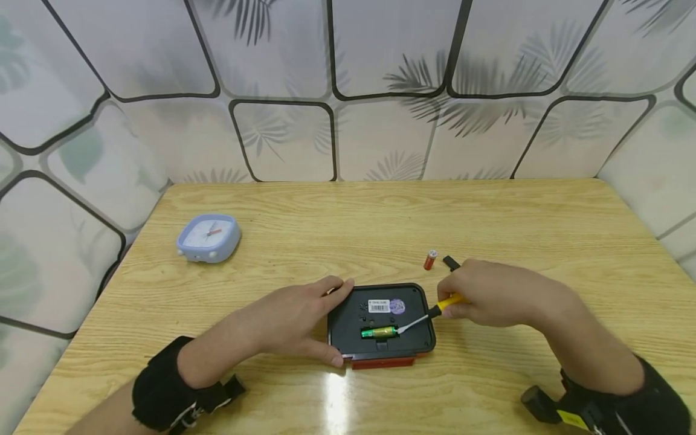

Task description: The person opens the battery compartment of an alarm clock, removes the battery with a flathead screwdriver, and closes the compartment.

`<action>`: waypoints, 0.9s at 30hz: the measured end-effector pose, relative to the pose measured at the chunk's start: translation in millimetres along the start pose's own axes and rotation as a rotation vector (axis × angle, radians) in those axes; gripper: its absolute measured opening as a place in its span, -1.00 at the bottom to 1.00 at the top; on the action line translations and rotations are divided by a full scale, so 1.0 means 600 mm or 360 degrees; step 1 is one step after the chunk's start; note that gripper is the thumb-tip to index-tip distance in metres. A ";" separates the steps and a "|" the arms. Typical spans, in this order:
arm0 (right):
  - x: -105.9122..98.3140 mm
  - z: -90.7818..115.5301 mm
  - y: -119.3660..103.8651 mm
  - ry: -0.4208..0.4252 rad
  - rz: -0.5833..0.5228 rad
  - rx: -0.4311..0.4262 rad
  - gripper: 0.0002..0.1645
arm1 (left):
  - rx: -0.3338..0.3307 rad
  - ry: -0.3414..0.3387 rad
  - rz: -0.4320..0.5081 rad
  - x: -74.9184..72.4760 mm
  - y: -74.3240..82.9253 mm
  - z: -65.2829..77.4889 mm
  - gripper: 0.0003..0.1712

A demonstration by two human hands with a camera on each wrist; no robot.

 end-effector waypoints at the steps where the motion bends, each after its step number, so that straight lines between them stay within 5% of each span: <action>1: -0.003 0.002 -0.002 0.0023 0.0008 -0.0009 -0.93 | 0.0002 0.0001 -0.0002 0.000 0.000 0.000 0.29; 10: -0.029 0.014 -0.036 0.0406 0.0171 -0.0257 -0.82 | 0.0002 0.0007 -0.0017 -0.001 0.001 0.000 0.30; 17: -0.032 0.014 -0.060 0.0680 0.0117 -0.0513 -0.81 | -0.0003 0.0000 -0.0014 -0.001 0.001 -0.001 0.29; 22: -0.030 0.013 -0.066 0.0677 0.0138 -0.0550 -0.84 | -0.0008 -0.0008 -0.0017 -0.001 0.001 -0.001 0.29; 27: -0.030 0.012 -0.056 0.0564 0.0172 -0.0427 -0.89 | -0.0015 -0.0012 -0.0007 -0.001 0.001 -0.001 0.29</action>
Point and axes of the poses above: each hand's wrist, its own z-axis away from the middle knuckle, its own x-axis out of the palm, y = z × x, the point moved 5 cm from there along -z, towards the middle knuckle, and after that the axes turned 7 degrees about -y, right-handed, at the moved point
